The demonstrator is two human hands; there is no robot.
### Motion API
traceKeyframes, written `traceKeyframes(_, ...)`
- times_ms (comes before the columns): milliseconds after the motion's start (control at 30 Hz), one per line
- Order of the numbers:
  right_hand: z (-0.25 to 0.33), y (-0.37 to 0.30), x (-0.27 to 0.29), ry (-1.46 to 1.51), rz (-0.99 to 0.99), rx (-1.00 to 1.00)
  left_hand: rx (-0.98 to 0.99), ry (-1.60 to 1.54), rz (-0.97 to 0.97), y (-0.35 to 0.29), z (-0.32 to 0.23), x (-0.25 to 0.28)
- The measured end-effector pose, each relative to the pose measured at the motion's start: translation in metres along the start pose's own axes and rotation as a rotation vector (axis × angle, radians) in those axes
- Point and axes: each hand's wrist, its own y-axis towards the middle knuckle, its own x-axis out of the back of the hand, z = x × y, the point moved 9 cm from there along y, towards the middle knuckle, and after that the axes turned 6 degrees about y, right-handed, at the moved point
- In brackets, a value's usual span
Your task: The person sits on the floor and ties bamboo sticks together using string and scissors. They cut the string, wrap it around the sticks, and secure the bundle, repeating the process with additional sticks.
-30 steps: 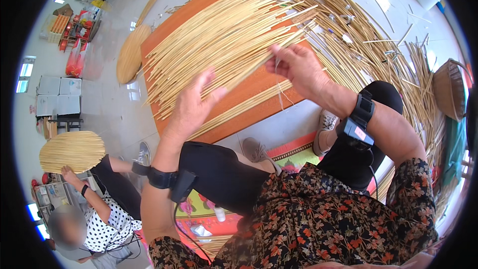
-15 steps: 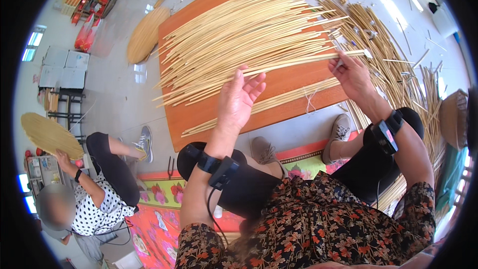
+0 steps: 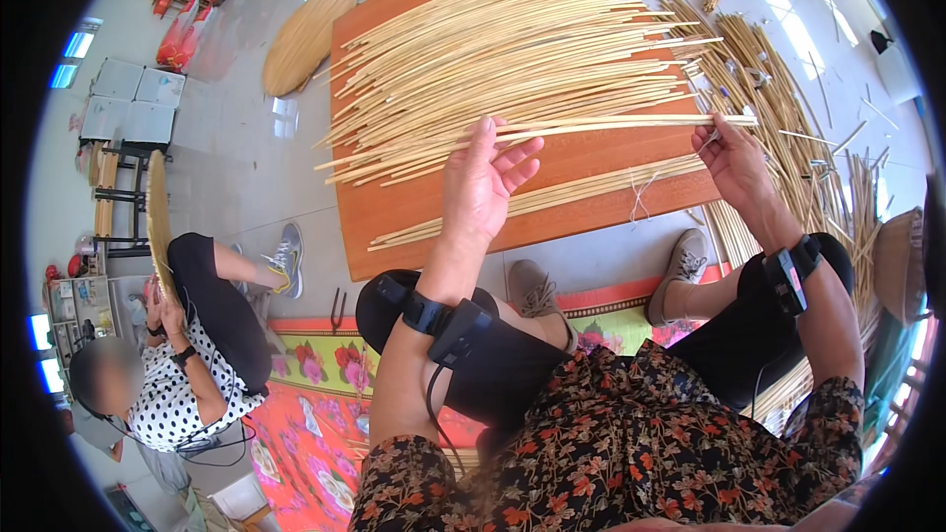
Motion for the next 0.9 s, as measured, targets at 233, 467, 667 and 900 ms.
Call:
traceKeyframes(233,0.004,-0.009,-0.013,0.035,-0.025,-0.005,0.057,0.089,-0.09,0.006,0.006,0.013)
traceKeyframes(467,0.008,-0.011,-0.014,-0.002,-0.069,-0.047,0.033,0.122,-0.039,0.007,0.003,0.007)
traceKeyframes(667,0.009,-0.017,-0.025,0.024,-0.076,-0.043,-0.033,0.158,-0.025,0.009,-0.004,0.011)
traceKeyframes(900,0.01,-0.017,-0.026,0.059,-0.069,-0.022,-0.081,0.202,0.003,0.007,-0.007,0.008)
